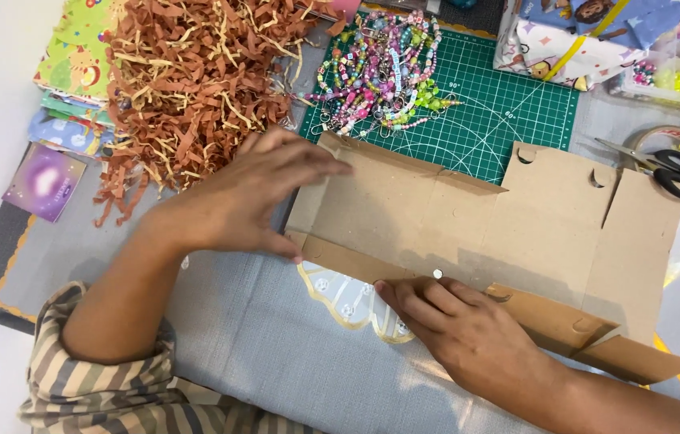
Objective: A person is seen folding a flat cardboard cutout into a small rectangular box, carefully tucking in the side flaps and tabs to secure the structure.
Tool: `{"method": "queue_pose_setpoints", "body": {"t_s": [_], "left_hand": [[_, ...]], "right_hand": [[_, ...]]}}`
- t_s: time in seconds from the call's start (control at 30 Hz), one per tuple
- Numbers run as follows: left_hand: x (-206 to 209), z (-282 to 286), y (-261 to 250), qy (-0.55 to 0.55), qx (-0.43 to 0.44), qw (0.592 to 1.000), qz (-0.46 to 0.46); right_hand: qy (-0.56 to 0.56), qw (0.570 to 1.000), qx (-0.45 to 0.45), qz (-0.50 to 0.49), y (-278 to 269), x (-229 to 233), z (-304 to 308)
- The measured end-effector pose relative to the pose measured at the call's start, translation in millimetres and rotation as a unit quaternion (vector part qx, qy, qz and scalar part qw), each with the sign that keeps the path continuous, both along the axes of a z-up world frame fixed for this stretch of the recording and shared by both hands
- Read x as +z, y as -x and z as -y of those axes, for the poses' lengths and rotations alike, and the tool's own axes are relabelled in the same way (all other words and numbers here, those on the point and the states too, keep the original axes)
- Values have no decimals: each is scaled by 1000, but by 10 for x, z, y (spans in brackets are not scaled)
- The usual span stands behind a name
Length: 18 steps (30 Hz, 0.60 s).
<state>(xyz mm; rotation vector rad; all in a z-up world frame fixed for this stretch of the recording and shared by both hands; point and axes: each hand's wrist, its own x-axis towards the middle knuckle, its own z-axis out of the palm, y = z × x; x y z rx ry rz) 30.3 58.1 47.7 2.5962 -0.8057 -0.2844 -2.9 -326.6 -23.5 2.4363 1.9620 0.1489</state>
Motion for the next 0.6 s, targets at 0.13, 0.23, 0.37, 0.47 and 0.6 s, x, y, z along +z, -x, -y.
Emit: {"method": "queue_pose_setpoints", "body": {"t_s": [0.13,0.23,0.37,0.47,0.6], "left_hand": [[53,28,-4,-68,83,991,-76],[-36,35,8,-67,74,994,-34],[-95,13,3,-47,36,998,-22],[-236,-67,-40,31,6,999,-41],[-242,-31,-3,24,25,999,-20]], "right_hand": [[-1,1000,3,4,-7,27,-2],[-9,1000,5,-7,-30,8,0],[-11,1000,5,-24,-48,15,-10],[4,1000,2,6,-5,13,-18],[39,998,11,51,-20,19,-134]]}}
